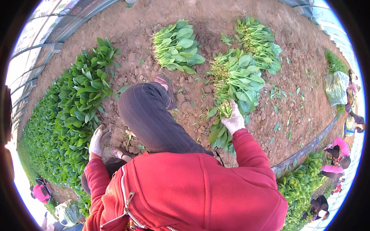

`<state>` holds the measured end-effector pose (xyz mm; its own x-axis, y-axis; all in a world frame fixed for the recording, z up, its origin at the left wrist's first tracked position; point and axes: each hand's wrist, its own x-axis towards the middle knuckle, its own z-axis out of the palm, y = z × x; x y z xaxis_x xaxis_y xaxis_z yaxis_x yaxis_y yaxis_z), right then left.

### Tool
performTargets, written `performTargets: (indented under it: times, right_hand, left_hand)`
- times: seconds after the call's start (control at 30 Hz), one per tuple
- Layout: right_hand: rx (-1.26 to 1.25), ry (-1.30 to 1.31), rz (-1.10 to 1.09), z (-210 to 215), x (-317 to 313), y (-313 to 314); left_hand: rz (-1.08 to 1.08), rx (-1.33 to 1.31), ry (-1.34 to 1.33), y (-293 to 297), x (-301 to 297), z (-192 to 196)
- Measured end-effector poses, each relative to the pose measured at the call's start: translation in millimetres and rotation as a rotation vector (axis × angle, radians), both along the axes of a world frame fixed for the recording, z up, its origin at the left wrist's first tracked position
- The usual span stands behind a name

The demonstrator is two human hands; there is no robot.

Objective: The person harvests leafy green vegetables by hand in a greenhouse. They pull bunches of greens from the soil, trim the roots, and place them on the ground beside them.

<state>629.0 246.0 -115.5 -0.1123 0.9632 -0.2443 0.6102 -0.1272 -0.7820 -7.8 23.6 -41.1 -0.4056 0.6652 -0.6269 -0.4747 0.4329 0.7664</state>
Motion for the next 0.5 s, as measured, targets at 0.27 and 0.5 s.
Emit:
performTargets:
  times: [0.27, 0.5]
  right_hand:
    - [0.047, 0.136, 0.049, 41.9, -58.4, 18.4]
    - [0.061, 0.408, 0.093, 73.6, -98.2, 110.2]
  left_hand:
    - [0.044, 0.005, 0.036, -7.7, 13.6, 10.8]
    - [0.038, -0.008, 0.035, -16.1, 7.7, 9.1]
